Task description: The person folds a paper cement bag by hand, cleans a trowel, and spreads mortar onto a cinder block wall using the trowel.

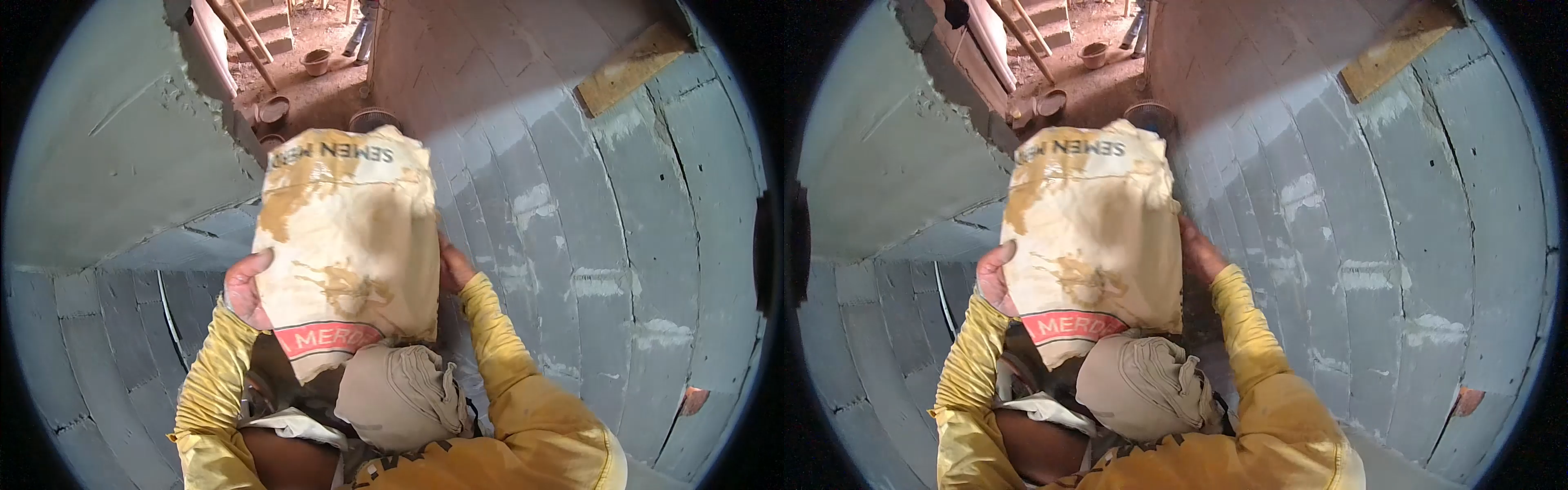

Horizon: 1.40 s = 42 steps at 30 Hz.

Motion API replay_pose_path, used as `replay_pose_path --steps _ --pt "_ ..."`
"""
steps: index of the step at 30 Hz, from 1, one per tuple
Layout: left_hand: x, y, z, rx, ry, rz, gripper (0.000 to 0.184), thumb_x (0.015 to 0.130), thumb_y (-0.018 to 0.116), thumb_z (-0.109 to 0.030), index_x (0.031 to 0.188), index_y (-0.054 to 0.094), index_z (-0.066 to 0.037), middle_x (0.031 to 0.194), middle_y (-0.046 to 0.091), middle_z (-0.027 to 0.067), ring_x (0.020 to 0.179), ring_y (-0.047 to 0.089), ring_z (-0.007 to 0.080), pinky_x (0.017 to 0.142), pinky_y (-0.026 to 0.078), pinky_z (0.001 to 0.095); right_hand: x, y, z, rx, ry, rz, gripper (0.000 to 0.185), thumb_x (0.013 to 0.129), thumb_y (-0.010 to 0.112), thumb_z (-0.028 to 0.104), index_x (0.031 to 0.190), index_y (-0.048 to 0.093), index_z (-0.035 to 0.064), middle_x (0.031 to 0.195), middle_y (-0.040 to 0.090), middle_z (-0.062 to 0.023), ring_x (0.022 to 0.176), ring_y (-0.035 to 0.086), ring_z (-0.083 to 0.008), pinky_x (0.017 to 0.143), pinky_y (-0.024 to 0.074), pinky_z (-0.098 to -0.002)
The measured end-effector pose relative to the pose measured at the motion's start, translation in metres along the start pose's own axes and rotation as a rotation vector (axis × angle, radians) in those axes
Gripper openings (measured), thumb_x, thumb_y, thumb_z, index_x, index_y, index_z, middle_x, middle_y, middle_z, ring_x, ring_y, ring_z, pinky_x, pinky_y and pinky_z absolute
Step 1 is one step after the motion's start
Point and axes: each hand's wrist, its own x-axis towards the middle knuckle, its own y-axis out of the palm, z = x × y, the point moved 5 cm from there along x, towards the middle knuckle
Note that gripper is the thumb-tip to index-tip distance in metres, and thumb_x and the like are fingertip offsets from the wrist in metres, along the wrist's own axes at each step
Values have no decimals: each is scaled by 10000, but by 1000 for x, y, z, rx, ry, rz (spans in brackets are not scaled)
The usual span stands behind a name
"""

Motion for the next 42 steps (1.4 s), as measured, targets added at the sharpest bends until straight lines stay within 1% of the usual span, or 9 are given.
replay_pose_path --steps 14,26,28,30,31,32,37,41,42 --pt "2 12 -14 -15 82 83 625 964 543 -302 1502 386 -26 1448 530 194 1321 529 357 1129 391 542 -32 59 -98 290 377 43 619 998 548 427 1450 436 19 1410 529 -111 1276 520 -214 1067 423 -369" --pt "16 -23 -23 189 63 -7 615 973 578 -231 1497 356 1 1470 500 194 1350 497 351 1166 351 520 -29 -2 26 -9 33 -327 425 1015 546 306 1320 580 11 1242 661 -83 1143 603 -174 996 464 -343" --pt "20 -25 -19 221 -1 1 604 973 591 -198 1489 359 13 1456 514 192 1334 514 350 1158 371 515 -40 8 40 -31 -4 -309 479 1014 556 332 1375 533 18 1314 619 -91 1200 581 -188 1061 425 -343" --pt "23 -30 -19 268 4 -22 592 977 587 -189 1485 362 15 1448 518 197 1324 525 346 1147 389 510 -50 25 57 129 -239 -111 559 990 611 341 1430 474 25 1387 564 -92 1262 548 -210 1124 373 -362" --pt "24 -33 -20 315 10 -45 581 980 584 -181 1480 365 17 1441 522 201 1313 536 341 1136 408 505 -50 39 63 324 -152 94 650 951 681 328 1468 425 30 1445 509 -90 1315 509 -223 1142 361 -394" --pt "23 -34 -21 314 8 -44 581 980 584 -181 1480 365 17 1441 522 201 1313 536 341 1136 408 505 -54 40 69 322 -153 92 650 951 681 328 1468 425 30 1445 509 -90 1315 509 -223 1142 361 -394" --pt "15 -29 -18 436 5 -161 556 945 609 -29 1452 391 31 1387 556 217 1244 593 330 1062 496 478 -62 47 71 -46 119 -113 576 891 670 74 1427 468 15 1306 617 -69 1194 588 -196 1059 428 -332" --pt "11 -29 -21 501 -11 -188 567 899 631 75 1426 423 36 1360 580 198 1222 607 329 1045 515 464 -61 33 65 -186 178 -235 524 848 663 -11 1355 530 2 1221 657 -76 1112 631 -191 1012 469 -337" --pt "10 -25 -21 524 -18 -202 565 889 630 105 1416 437 33 1351 587 194 1215 611 324 1029 528 453 -57 16 61 -461 74 -154 507 849 656 -9 1342 541 2 1214 659 -80 1105 634 -195 1014 476 -354"
